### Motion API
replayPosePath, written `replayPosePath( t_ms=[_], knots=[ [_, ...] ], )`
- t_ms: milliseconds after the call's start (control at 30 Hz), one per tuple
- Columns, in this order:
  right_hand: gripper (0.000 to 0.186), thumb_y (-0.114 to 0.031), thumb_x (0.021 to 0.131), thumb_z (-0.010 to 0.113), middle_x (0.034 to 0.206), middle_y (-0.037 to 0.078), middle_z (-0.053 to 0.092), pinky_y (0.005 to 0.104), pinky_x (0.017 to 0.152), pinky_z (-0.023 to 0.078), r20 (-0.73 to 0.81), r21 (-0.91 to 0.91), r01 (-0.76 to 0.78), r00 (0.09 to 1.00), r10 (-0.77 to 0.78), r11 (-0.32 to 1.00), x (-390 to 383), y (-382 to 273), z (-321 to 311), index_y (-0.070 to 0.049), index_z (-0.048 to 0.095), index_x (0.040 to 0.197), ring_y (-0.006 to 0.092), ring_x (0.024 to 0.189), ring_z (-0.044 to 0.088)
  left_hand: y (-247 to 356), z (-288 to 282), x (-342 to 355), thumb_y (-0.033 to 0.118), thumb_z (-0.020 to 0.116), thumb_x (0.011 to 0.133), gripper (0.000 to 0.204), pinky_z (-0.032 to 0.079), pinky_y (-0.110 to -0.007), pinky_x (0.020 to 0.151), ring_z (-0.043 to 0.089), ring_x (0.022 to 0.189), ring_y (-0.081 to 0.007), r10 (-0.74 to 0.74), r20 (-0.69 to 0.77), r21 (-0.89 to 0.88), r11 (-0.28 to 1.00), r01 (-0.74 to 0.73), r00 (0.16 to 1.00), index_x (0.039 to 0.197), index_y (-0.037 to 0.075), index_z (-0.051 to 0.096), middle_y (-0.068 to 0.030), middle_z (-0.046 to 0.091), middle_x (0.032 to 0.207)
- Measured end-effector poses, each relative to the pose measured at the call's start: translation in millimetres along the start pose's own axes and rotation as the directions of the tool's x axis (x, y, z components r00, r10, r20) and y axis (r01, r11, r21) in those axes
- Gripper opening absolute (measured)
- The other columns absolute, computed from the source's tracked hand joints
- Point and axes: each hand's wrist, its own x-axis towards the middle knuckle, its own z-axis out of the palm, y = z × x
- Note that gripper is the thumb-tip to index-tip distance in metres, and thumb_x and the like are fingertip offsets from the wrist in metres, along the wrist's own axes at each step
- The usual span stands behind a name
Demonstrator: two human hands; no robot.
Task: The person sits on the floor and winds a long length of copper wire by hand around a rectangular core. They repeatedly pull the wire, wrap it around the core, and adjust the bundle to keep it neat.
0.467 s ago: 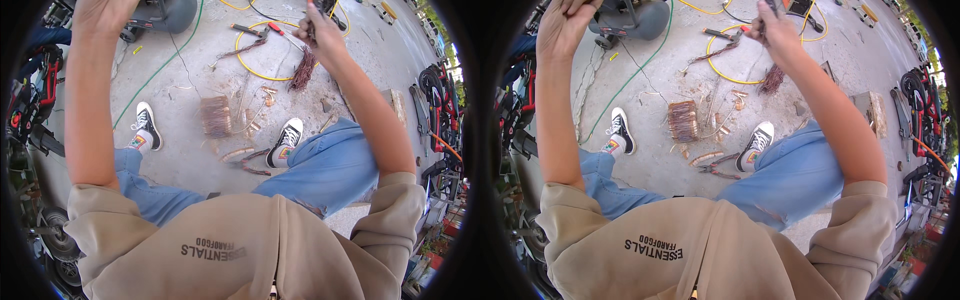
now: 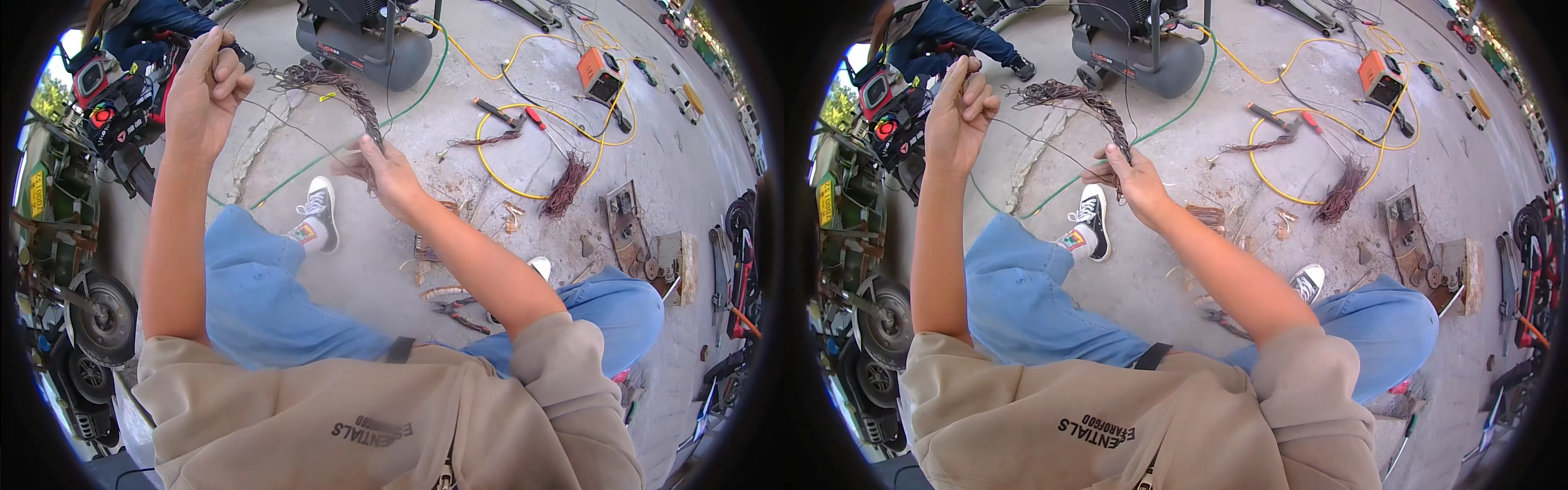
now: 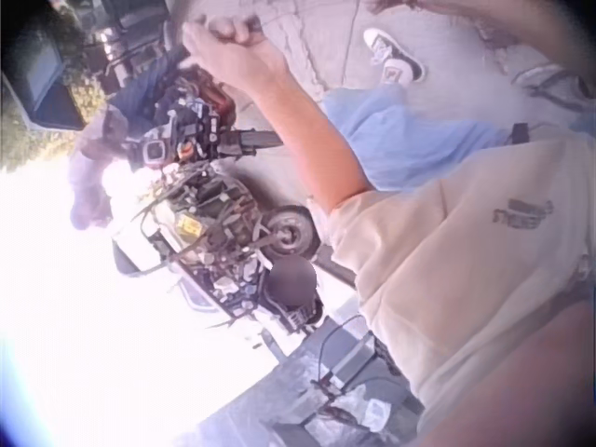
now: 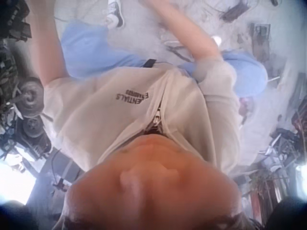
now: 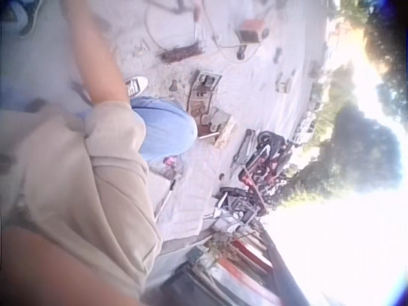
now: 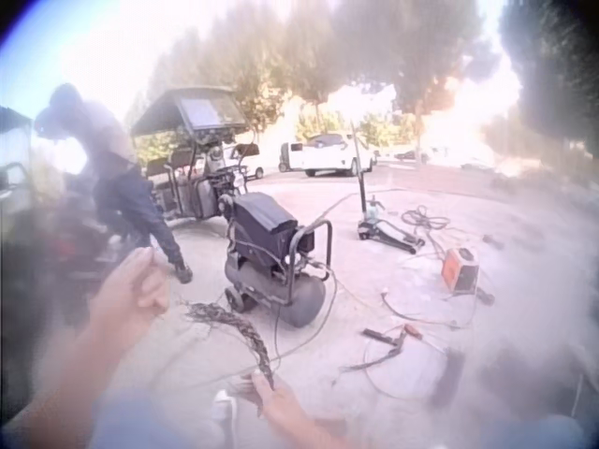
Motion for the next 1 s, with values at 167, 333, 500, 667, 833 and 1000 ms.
replayPosePath(
  t_ms=[167, 333, 500, 667, 833, 1000],
  knots=[
    [0.035, -0.036, 0.101, 0.049, 0.093, 0.016, 0.067, 0.0362, 0.086, 0.054, -0.143, 0.007, 0.129, 0.982, -0.127, 0.992, 1.7, -52.7, -1.8, -0.001, 0.052, 0.107, 0.0269, 0.092, 0.068, -11.2, -40.0, -17.1, 0.026, 0.051, 0.1, 0.019, 0.043, -0.024, 0.066, 0.036, 0.053, -0.0049, 0.03, -0.314, 0.113, 0.994, 0.006, 0.949, 0.097, 0.008, 0.058, 0.0052, 0.039, 0.064],
    [0.029, -0.032, 0.1, 0.052, 0.064, 0.0, 0.048, 0.0313, 0.058, 0.048, -0.093, -0.043, 0.048, 0.994, -0.051, 0.998, -12.5, -114.1, -4.2, -0.003, 0.052, 0.098, 0.0118, 0.054, 0.048, -49.5, -83.0, -24.9, 0.029, 0.052, 0.099, 0.023, 0.045, -0.025, 0.062, 0.048, 0.057, -0.0063, -0.005, -0.494, 0.434, 0.865, 0.252, 0.869, 0.096, 0.007, 0.058, 0.0024, 0.049, 0.067],
    [0.033, -0.037, 0.101, 0.048, 0.06, -0.003, 0.038, 0.0285, 0.046, 0.036, 0.029, 0.146, -0.295, 0.955, 0.294, 0.944, -43.5, -103.6, 11.5, -0.005, 0.049, 0.096, 0.0086, 0.045, 0.034, -72.8, -62.2, -10.6, 0.025, 0.047, 0.1, 0.023, 0.046, -0.024, 0.059, 0.051, 0.057, -0.0074, 0.108, -0.404, 0.57, 0.807, 0.158, 0.908, 0.105, 0.006, 0.059, 0.0005, 0.056, 0.07],
    [0.034, -0.038, 0.102, 0.046, 0.058, -0.003, 0.037, 0.0274, 0.046, 0.036, -0.05, 0.239, -0.192, 0.977, 0.209, 0.952, -55.4, -99.2, 11.0, -0.006, 0.048, 0.093, 0.0088, 0.043, 0.034, -91.9, -38.3, -16.8, 0.022, 0.047, 0.099, 0.025, 0.046, -0.023, 0.056, 0.049, 0.056, -0.0067, -0.126, -0.354, 0.606, 0.724, 0.33, 0.927, 0.114, 0.006, 0.059, -0.0016, 0.058, 0.072],
    [0.033, -0.036, 0.103, 0.044, 0.058, -0.001, 0.038, 0.0281, 0.048, 0.038, 0.011, 0.4, 0.019, 1.0, -0.025, 0.916, -51.9, -119.3, -15.0, -0.005, 0.048, 0.091, 0.01, 0.044, 0.036, -133.9, -59.5, -41.3, 0.017, 0.046, 0.096, 0.023, 0.048, -0.026, 0.06, 0.051, 0.057, -0.0072, -0.456, -0.186, 0.742, 0.515, 0.429, 0.87, 0.11, 0.003, 0.059, -0.005, 0.061, 0.077],
    [0.027, -0.029, 0.101, 0.048, 0.06, 0.002, 0.045, 0.0325, 0.053, 0.048, -0.295, -0.17, 0.266, 0.905, -0.306, 0.949, -44.7, -130.9, -6.9, -0.003, 0.049, 0.093, 0.0119, 0.047, 0.044, -133.5, -43.8, -39.2, 0.011, 0.046, 0.091, 0.023, 0.052, -0.03, 0.069, 0.053, 0.059, -0.009, -0.443, 0.01, 0.623, 0.704, 0.341, 0.897, 0.105, -0.003, 0.058, -0.0123, 0.063, 0.094]
  ],
)
